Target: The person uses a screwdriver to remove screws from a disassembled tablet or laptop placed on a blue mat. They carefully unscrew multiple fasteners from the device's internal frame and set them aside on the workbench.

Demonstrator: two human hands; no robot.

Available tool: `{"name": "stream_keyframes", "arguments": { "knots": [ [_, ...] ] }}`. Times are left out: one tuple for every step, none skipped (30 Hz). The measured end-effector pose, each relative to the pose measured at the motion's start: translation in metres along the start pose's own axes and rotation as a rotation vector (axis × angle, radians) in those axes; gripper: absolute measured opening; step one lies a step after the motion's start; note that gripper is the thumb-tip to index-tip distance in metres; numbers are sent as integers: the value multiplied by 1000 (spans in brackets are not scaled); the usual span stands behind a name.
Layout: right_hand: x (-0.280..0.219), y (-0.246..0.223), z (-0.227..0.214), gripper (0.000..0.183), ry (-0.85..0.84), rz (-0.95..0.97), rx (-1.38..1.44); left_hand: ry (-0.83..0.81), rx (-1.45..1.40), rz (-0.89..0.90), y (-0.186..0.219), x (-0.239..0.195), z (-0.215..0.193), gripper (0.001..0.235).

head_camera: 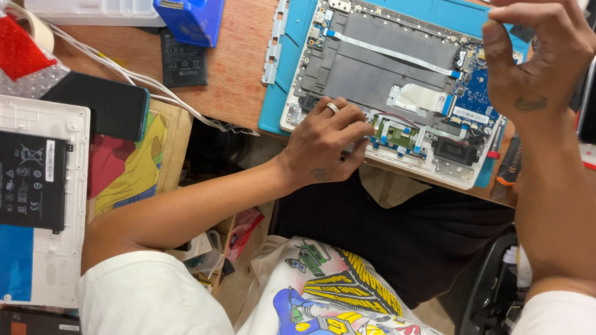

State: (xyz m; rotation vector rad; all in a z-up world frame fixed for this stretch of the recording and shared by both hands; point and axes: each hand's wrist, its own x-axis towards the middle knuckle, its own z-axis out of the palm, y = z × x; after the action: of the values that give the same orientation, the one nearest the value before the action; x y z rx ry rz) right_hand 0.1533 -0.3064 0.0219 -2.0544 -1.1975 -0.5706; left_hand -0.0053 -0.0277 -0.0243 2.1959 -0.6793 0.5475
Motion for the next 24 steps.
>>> {"name": "stream_keyframes", "arguments": {
  "knots": [
    [-1, 2, 2, 7, 1, -3, -4, 8, 9, 2, 0, -1, 0, 16],
    [-2, 3, 3, 6, 2, -5, -10, 16, 16, 4, 1, -1, 0, 17],
    [-6, 2, 4, 5, 2, -16, -16, 25, 22, 6, 1, -1, 1, 17],
    [-9, 0, 5, 6, -1, -9, -18, 19, 25, -1, 1, -2, 1, 16],
    [-13, -2, 5, 7, -4, -2, -20, 14, 28, -9, 1, -2, 2, 16],
    [-16, -4, 6, 7, -8, 22, -22, 6, 27, -12, 1, -1, 2, 16],
    [-18, -6, 5, 7, -16, 39, -25, 11, 29, -20, 2, -1, 2, 16],
    [-20, -8, 4, 7, -19, 57, -30, 16, 33, -24, 2, -1, 2, 16],
    [-21, -10, 5, 7, -26, 68, -36, 21, 36, -29, 3, 0, 2, 16],
    [-20, -12, 7, 7, -26, 79, -23, 15, 30, -30, 3, 0, 1, 16],
    [-20, -14, 8, 7, -28, 90, -11, 10, 25, -32, 3, 0, 0, 16],
    [-19, -15, 10, 8, -25, 101, 17, 6, 19, -35, 3, 0, 0, 16],
    [-19, -16, 12, 8, -24, 106, 36, 5, 18, -36, 3, 0, 0, 16],
    [-19, -17, 13, 8, -25, 111, 55, 6, 15, -38, 3, 0, 0, 16],
    [-19, -18, 14, 8, -27, 111, 65, 6, 13, -40, 3, 0, 0, 16],
    [-18, -18, 15, 9, -30, 110, 66, 7, 16, -40, 2, 0, 0, 17],
    [-19, -18, 15, 9, -34, 109, 67, 8, 20, -40, 2, 0, 1, 17],
    [-19, -18, 16, 10, -38, 107, 58, 9, 25, -41, 2, 0, 1, 17],
    [-19, -19, 16, 10, -40, 109, 55, 9, 15, -43, 3, 0, 1, 17],
    [-19, -18, 17, 11, -42, 109, 53, 10, 7, -45, 3, 0, 0, 18],
    [-19, -18, 17, 11, -43, 112, 56, 11, -1, -48, 3, 0, -1, 18],
    [-20, -18, 17, 11, -44, 113, 54, 12, 0, -51, 3, 1, -2, 18],
    [-20, -17, 17, 10, -44, 115, 53, 13, 2, -54, 3, 1, -3, 17],
    [-21, -17, 17, 11, -47, 117, 47, 15, 0, -59, 4, 2, -3, 17]
  ]
}}
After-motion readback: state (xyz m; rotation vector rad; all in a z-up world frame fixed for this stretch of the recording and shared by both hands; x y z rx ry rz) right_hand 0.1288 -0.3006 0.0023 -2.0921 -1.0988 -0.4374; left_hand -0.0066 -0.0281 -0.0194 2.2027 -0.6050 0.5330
